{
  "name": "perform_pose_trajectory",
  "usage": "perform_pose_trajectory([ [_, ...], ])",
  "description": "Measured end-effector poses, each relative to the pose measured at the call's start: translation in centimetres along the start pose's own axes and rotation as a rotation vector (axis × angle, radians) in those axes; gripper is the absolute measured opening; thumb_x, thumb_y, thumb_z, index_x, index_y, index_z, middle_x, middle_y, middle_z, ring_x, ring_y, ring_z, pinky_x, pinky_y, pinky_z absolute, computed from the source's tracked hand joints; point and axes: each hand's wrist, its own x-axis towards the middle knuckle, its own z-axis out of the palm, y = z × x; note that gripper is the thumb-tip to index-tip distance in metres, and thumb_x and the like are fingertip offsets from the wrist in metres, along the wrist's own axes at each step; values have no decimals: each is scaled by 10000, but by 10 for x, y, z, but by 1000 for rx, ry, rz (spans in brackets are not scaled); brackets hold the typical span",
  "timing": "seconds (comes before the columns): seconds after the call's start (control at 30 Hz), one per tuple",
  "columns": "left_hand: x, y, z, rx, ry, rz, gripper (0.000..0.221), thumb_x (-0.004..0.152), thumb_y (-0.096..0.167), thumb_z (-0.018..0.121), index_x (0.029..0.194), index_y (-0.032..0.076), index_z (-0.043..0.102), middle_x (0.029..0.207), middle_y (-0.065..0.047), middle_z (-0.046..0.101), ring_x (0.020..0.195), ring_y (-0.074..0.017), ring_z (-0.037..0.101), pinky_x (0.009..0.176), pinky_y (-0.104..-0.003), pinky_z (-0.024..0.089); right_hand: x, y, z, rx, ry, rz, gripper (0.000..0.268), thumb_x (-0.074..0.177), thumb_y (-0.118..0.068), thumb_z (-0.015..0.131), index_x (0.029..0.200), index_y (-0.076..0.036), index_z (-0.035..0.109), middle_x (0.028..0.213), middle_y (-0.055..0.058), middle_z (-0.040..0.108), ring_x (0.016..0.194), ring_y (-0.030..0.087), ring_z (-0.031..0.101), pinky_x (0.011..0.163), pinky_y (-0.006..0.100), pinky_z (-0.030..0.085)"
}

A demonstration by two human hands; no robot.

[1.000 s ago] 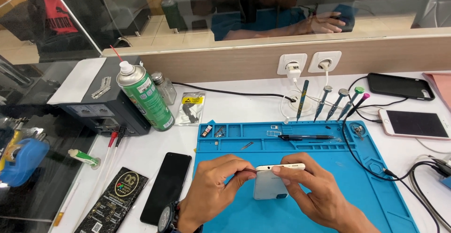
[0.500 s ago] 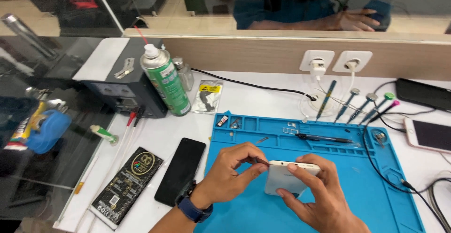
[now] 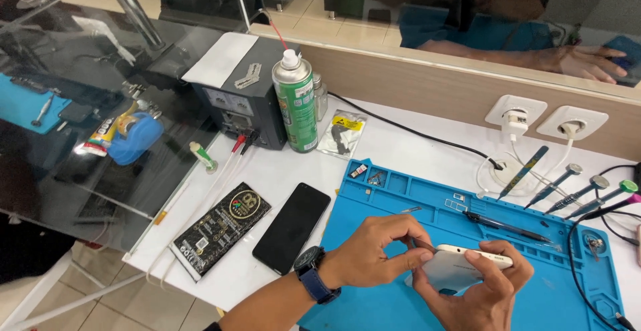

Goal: A person is performing final assembly on a smartphone by attaching and securing the back cover at a repair station.

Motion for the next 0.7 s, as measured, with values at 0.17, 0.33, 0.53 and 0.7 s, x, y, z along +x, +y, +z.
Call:
perform_pose_trajectory([
  [0.17,-8,-16,-5,138,-77,126,184,1112,315,549,1200,171,622,1094,-25,620,991,-221,612,903,-401,554,13,-11,-1,-46,32,-146,886,660,-164,961,1314,-99,367,1338,286,340,1189,477,517,560,504,448],
  [0.33,-8,-18,-4,234,-39,164,211,1086,312,564,1183,138,633,1073,-27,662,929,-197,645,819,-354,556,18,-11,-4,-44,6,-218,938,658,-160,984,1366,-54,379,1362,285,308,1104,495,513,637,564,437],
  [0.53,-3,3,-9,353,-117,176,179,1054,290,564,1036,123,624,943,-28,647,779,-192,589,717,-355,506,21,-7,-6,-23,3,-303,951,659,-180,976,1374,-94,354,1324,271,304,1193,494,487,742,563,473],
  [0.7,-13,-33,-10,566,-323,86,202,1023,229,556,1005,86,698,966,-82,741,854,-278,703,725,-411,533,23,-3,-10,-18,-81,-247,1164,566,-305,1013,1492,-233,312,1451,248,246,1332,483,462,837,566,529],
])
